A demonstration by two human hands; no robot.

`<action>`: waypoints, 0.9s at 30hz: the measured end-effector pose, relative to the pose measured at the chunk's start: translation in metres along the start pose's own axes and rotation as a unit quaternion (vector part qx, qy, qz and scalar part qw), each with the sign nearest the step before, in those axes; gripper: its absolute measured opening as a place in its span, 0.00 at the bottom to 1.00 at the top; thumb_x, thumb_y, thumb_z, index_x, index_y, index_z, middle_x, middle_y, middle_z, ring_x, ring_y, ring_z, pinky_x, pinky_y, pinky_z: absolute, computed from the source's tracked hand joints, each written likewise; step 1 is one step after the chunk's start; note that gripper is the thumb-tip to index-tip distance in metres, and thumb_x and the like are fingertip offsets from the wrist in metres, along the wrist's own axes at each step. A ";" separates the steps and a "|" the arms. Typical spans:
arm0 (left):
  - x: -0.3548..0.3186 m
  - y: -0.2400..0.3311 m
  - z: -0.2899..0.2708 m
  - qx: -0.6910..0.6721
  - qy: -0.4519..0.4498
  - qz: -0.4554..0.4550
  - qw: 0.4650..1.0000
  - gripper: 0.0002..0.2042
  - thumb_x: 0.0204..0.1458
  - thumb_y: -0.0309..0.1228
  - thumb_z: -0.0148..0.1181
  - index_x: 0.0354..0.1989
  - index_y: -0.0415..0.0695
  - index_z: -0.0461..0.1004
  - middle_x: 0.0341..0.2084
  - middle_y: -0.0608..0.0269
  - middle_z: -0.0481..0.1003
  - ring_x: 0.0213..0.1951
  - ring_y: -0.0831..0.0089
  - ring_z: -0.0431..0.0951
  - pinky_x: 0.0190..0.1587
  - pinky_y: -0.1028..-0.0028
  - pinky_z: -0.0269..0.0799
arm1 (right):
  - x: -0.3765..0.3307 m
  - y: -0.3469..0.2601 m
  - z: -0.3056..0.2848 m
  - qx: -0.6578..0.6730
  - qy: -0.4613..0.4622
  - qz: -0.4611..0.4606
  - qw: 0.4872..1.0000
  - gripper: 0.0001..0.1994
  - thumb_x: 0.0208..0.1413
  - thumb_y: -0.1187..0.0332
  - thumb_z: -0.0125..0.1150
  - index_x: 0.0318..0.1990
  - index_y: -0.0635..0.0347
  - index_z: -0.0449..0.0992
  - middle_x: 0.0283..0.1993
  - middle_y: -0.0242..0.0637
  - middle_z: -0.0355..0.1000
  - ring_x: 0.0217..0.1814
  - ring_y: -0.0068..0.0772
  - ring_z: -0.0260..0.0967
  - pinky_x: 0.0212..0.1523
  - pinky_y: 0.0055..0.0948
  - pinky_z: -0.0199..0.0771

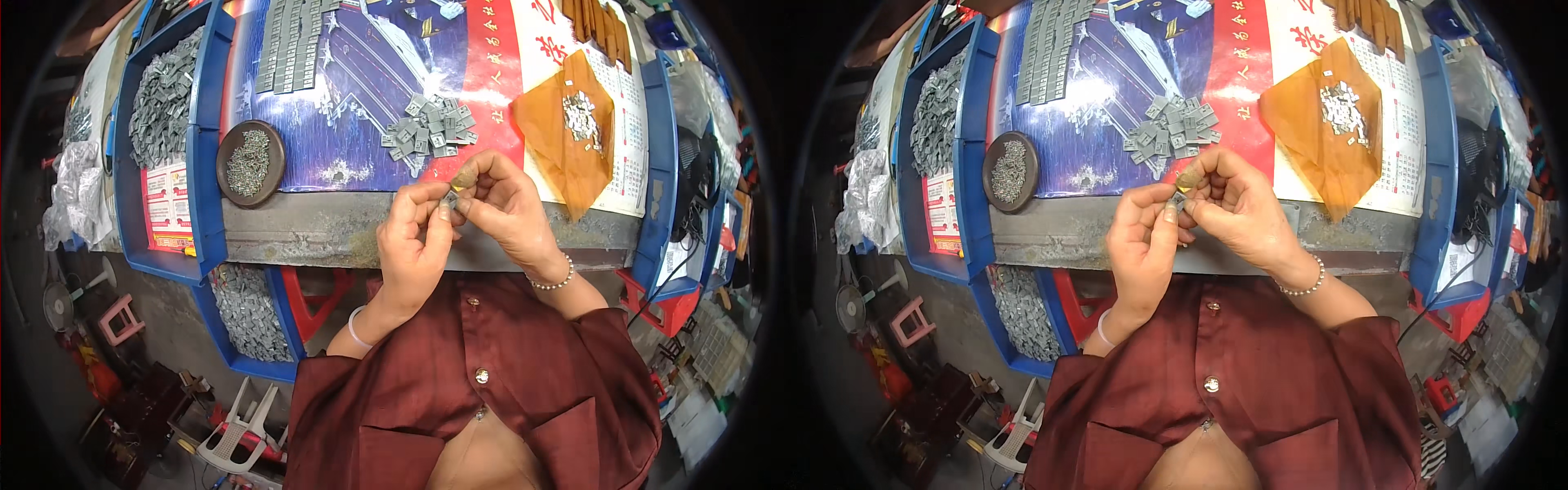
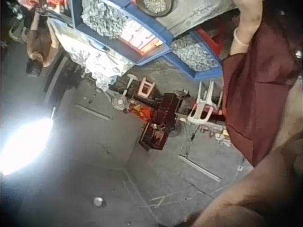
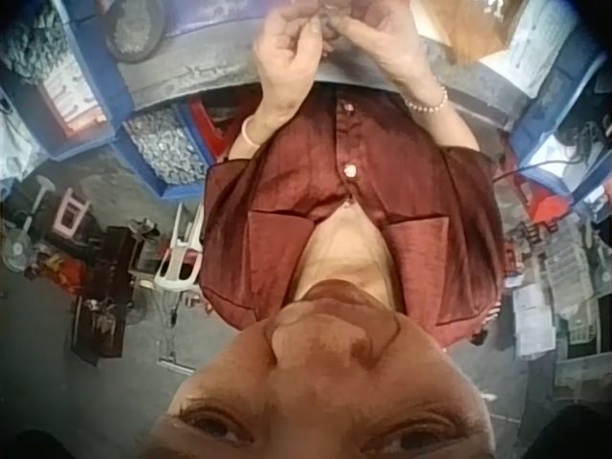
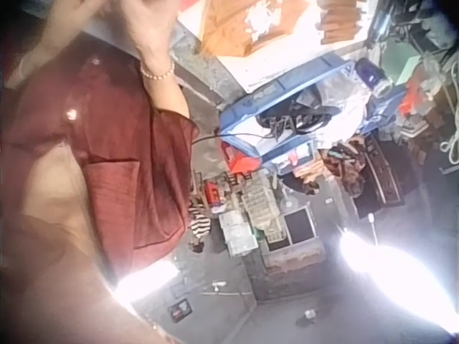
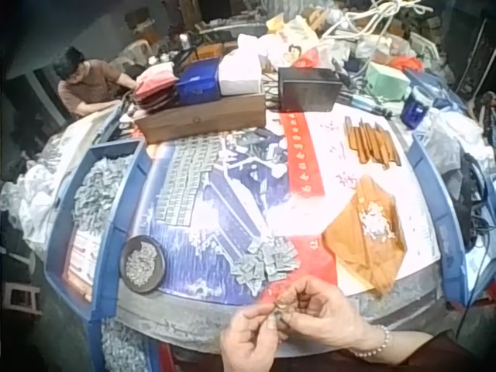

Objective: Manually assembling small metal hardware parts by inserting tiny white components into them at a workshop bench.

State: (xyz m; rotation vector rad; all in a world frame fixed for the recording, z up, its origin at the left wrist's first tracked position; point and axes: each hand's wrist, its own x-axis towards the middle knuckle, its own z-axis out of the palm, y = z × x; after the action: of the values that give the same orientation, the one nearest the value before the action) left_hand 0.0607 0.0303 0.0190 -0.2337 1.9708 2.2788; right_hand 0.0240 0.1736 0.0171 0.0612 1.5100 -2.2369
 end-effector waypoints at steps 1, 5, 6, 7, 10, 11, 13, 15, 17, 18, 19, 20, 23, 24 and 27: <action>0.000 -0.001 0.000 0.000 0.000 -0.001 1.000 0.09 0.59 0.21 0.47 0.47 0.35 0.65 0.29 0.61 0.76 0.27 0.82 0.73 0.32 0.81 0.71 | 0.000 0.001 0.000 -0.004 0.000 -0.009 1.000 0.10 0.51 0.79 0.53 0.42 0.62 0.66 0.37 0.29 0.65 0.37 0.15 0.63 0.38 0.17 0.66; 0.000 -0.002 0.002 -0.008 0.007 -0.009 1.000 0.09 0.59 0.20 0.47 0.48 0.35 0.65 0.29 0.61 0.76 0.27 0.82 0.73 0.31 0.82 0.71 | 0.000 -0.001 0.002 0.001 0.016 0.016 1.000 0.10 0.51 0.79 0.52 0.42 0.63 0.67 0.36 0.28 0.65 0.35 0.14 0.62 0.38 0.17 0.66; 0.000 -0.003 0.003 -0.007 0.009 -0.009 1.000 0.09 0.59 0.20 0.47 0.48 0.35 0.65 0.29 0.62 0.76 0.27 0.82 0.73 0.31 0.82 0.71 | -0.001 0.001 0.001 -0.021 0.016 0.006 1.000 0.10 0.51 0.79 0.52 0.41 0.63 0.67 0.36 0.28 0.65 0.35 0.13 0.62 0.37 0.16 0.65; 0.000 -0.005 0.003 -0.008 0.008 -0.010 1.000 0.09 0.59 0.20 0.47 0.48 0.35 0.65 0.29 0.62 0.76 0.27 0.82 0.73 0.31 0.82 0.71 | -0.001 0.002 0.001 -0.044 0.015 -0.003 0.999 0.10 0.50 0.79 0.52 0.41 0.63 0.67 0.35 0.28 0.65 0.34 0.13 0.61 0.37 0.16 0.65; -0.002 -0.010 0.002 0.039 0.006 0.008 0.999 0.09 0.58 0.20 0.47 0.47 0.36 0.65 0.29 0.63 0.75 0.27 0.83 0.73 0.31 0.82 0.70 | -0.002 0.002 0.003 -0.050 0.022 0.005 0.998 0.10 0.50 0.79 0.52 0.41 0.63 0.67 0.35 0.28 0.65 0.33 0.12 0.60 0.35 0.16 0.64; -0.002 -0.010 0.001 0.034 0.004 0.002 0.999 0.09 0.58 0.19 0.47 0.47 0.36 0.65 0.28 0.63 0.75 0.27 0.83 0.73 0.31 0.83 0.70 | -0.001 0.002 0.003 -0.050 0.022 0.006 0.999 0.10 0.50 0.79 0.52 0.41 0.63 0.67 0.35 0.28 0.65 0.33 0.12 0.60 0.35 0.16 0.64; -0.002 -0.010 0.000 0.028 0.003 -0.005 1.000 0.10 0.58 0.19 0.47 0.47 0.36 0.65 0.28 0.63 0.75 0.27 0.83 0.73 0.31 0.83 0.70 | 0.000 0.001 0.005 -0.025 0.026 0.026 0.999 0.10 0.50 0.79 0.52 0.40 0.63 0.67 0.35 0.28 0.64 0.32 0.12 0.59 0.33 0.16 0.63; -0.001 -0.010 0.001 0.039 0.008 -0.006 0.999 0.10 0.57 0.19 0.47 0.47 0.36 0.65 0.28 0.63 0.75 0.26 0.83 0.73 0.31 0.83 0.70 | 0.000 0.004 0.004 -0.032 0.027 0.016 0.999 0.09 0.49 0.79 0.52 0.40 0.63 0.67 0.35 0.28 0.64 0.32 0.12 0.59 0.33 0.16 0.63; -0.001 -0.017 0.000 0.078 0.002 0.020 0.997 0.11 0.57 0.18 0.47 0.48 0.36 0.64 0.28 0.63 0.75 0.26 0.83 0.72 0.31 0.83 0.69 | 0.000 0.006 0.002 -0.039 0.029 0.006 0.999 0.09 0.49 0.79 0.52 0.40 0.63 0.66 0.34 0.28 0.64 0.32 0.12 0.59 0.33 0.16 0.63; 0.000 -0.019 0.000 0.116 -0.004 0.047 0.992 0.11 0.57 0.18 0.47 0.49 0.36 0.63 0.28 0.64 0.74 0.26 0.83 0.72 0.30 0.83 0.69 | 0.001 0.006 0.001 -0.043 0.026 0.012 0.999 0.10 0.49 0.80 0.52 0.41 0.63 0.66 0.35 0.28 0.64 0.33 0.14 0.60 0.34 0.17 0.65; 0.000 -0.019 0.000 0.115 -0.004 0.046 0.992 0.11 0.57 0.18 0.47 0.49 0.36 0.63 0.28 0.64 0.74 0.26 0.83 0.72 0.30 0.83 0.69 | 0.001 0.006 0.000 -0.048 0.024 0.018 0.998 0.12 0.50 0.82 0.53 0.42 0.62 0.65 0.36 0.29 0.64 0.35 0.15 0.62 0.35 0.18 0.68; 0.000 -0.019 -0.001 0.091 -0.016 0.037 0.995 0.13 0.56 0.17 0.47 0.50 0.36 0.62 0.28 0.64 0.74 0.27 0.83 0.72 0.31 0.83 0.69 | 0.002 0.006 -0.001 -0.048 0.023 0.017 0.998 0.12 0.50 0.82 0.53 0.42 0.62 0.65 0.36 0.29 0.64 0.35 0.15 0.62 0.35 0.18 0.68; 0.000 -0.011 -0.003 0.029 -0.039 -0.002 0.999 0.16 0.56 0.16 0.46 0.53 0.37 0.59 0.28 0.63 0.73 0.29 0.82 0.72 0.33 0.83 0.69 | 0.005 0.004 -0.001 0.007 0.020 0.049 0.999 0.12 0.49 0.82 0.53 0.41 0.62 0.65 0.35 0.28 0.63 0.35 0.15 0.62 0.35 0.19 0.69; 0.001 -0.007 -0.005 -0.008 -0.049 -0.034 0.998 0.18 0.55 0.16 0.46 0.55 0.38 0.57 0.28 0.63 0.72 0.30 0.82 0.71 0.34 0.83 0.69 | 0.005 0.002 0.000 0.016 0.012 0.052 0.998 0.12 0.49 0.81 0.53 0.42 0.63 0.65 0.36 0.30 0.64 0.36 0.16 0.63 0.36 0.19 0.68; 0.004 0.000 -0.012 -0.078 -0.056 -0.066 0.993 0.20 0.55 0.17 0.46 0.57 0.40 0.55 0.27 0.62 0.72 0.29 0.82 0.70 0.34 0.83 0.67 | 0.006 -0.004 0.002 -0.013 0.017 0.035 0.999 0.13 0.50 0.79 0.54 0.44 0.63 0.65 0.37 0.32 0.67 0.38 0.19 0.66 0.40 0.21 0.69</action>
State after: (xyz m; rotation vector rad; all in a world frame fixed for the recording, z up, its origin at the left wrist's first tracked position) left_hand 0.0576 0.0183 0.0164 -0.2376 1.6735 2.3076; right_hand 0.0171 0.1715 0.0199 0.1419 1.5295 -2.1716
